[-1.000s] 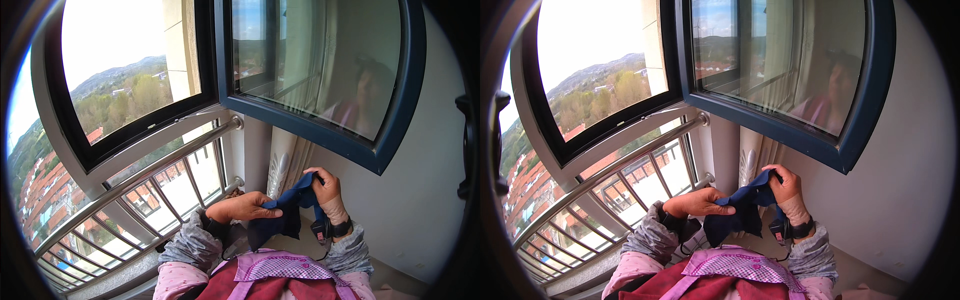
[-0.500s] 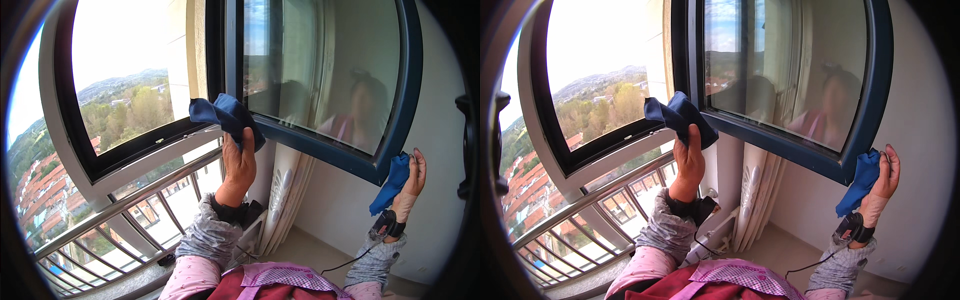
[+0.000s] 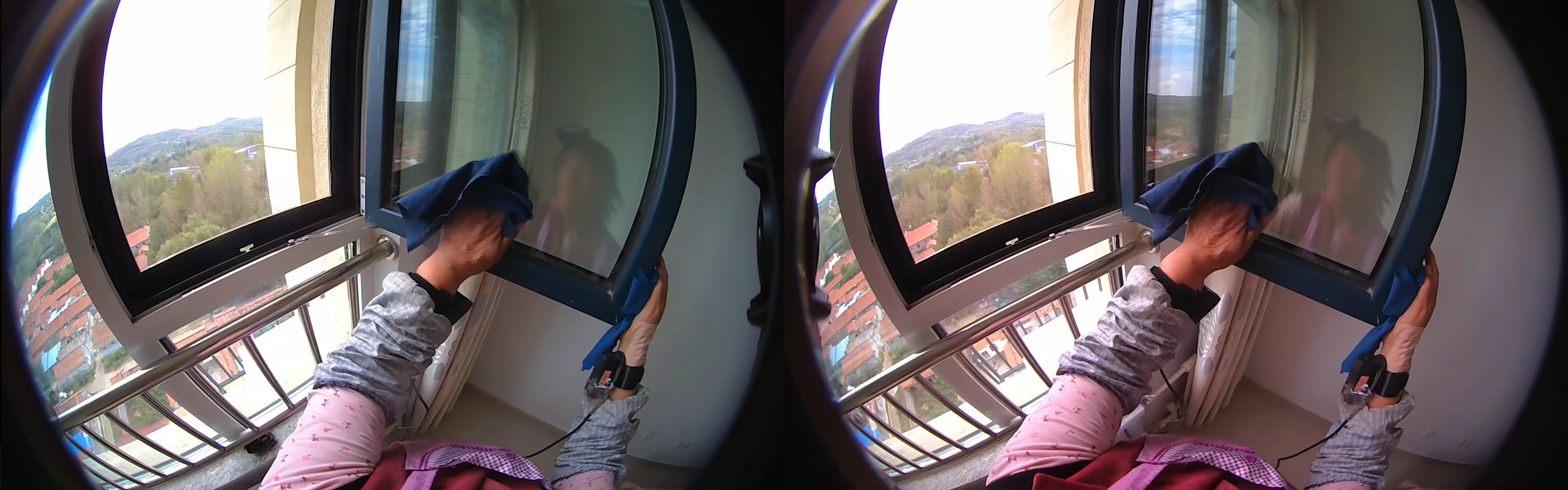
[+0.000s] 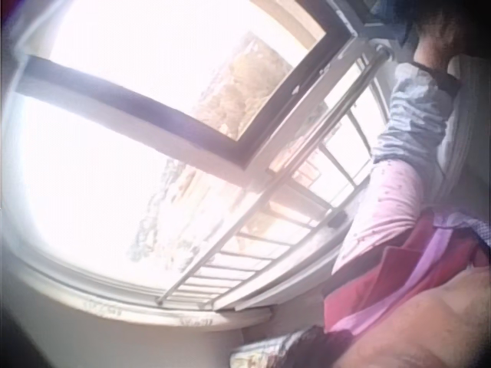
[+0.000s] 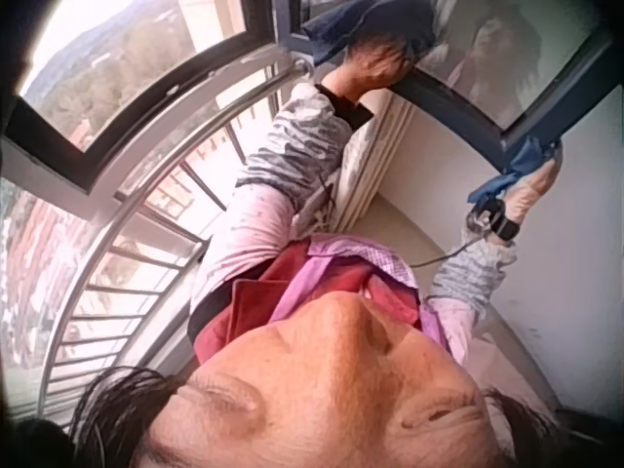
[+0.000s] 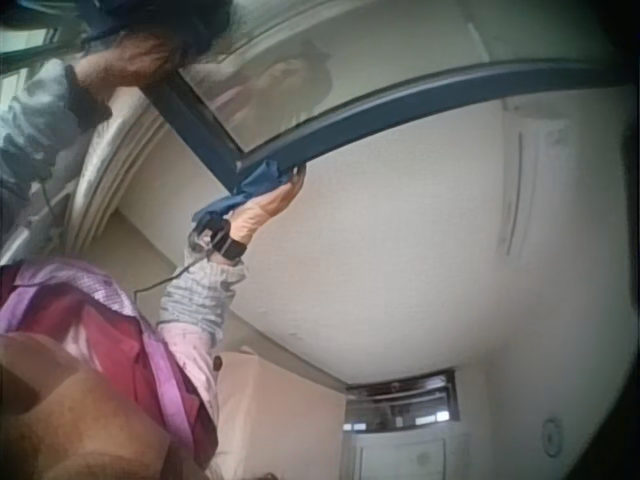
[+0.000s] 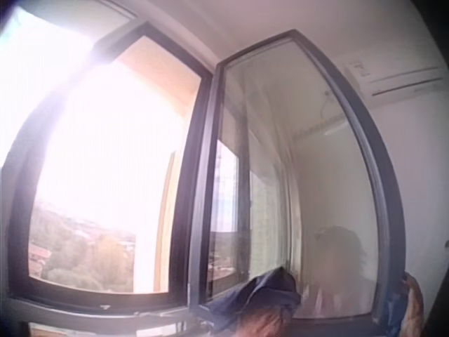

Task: The person cleans a curved window pane using a blue cloth. They wipe the glass surface and the frame repeatedly, moving the cloth across different sections of the window.

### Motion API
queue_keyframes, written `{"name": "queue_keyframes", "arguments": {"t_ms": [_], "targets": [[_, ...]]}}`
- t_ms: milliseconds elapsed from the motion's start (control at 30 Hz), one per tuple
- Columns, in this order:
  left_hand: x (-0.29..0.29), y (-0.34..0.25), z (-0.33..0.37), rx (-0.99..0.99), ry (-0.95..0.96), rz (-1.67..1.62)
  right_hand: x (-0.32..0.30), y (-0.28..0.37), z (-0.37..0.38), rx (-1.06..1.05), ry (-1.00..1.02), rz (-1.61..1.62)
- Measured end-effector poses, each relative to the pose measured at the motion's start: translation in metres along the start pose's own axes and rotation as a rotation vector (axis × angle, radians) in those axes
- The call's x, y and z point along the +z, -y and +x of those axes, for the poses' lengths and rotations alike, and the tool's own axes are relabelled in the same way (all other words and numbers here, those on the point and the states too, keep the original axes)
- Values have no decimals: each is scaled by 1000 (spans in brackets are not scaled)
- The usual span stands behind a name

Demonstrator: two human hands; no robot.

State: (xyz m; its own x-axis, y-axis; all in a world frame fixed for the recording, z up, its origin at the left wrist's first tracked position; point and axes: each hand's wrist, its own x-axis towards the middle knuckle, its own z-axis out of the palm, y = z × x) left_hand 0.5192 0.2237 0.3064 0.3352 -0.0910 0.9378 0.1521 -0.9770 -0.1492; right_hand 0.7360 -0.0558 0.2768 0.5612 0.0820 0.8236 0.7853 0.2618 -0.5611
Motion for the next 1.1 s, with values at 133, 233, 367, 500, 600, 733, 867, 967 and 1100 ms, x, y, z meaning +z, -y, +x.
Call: {"name": "queue_keyframes", "arguments": {"t_ms": [133, 233, 367, 500, 600, 733, 867, 967, 1100], "targets": [[-30, 29, 14, -521, -280, 143, 1, -8, 0, 1, -47, -25], [-21, -12, 0, -388, 28, 165, 2, -8, 2, 9, -47, 1], [-17, -24, -10, 134, 14, 60, 2, -8, 3, -43, -39, -52], [-39, 40, 13, -252, -194, -173, -1, -13, 1, -49, -50, -53], [-27, 27, 26, -486, -189, 112, -2, -14, 1, -193, -29, -132], [12, -54, 22, 295, 51, -97, 2, -4, 1, -326, 10, -145], [-18, -13, 37, 221, -365, 40, 8, 10, -3, -99, -8, -37], [-45, 30, 50, -286, -488, -346, 10, 13, -3, 53, -64, -76], [-24, -15, 29, -99, -59, 77, 7, 7, -1, -116, -24, -47]]}}
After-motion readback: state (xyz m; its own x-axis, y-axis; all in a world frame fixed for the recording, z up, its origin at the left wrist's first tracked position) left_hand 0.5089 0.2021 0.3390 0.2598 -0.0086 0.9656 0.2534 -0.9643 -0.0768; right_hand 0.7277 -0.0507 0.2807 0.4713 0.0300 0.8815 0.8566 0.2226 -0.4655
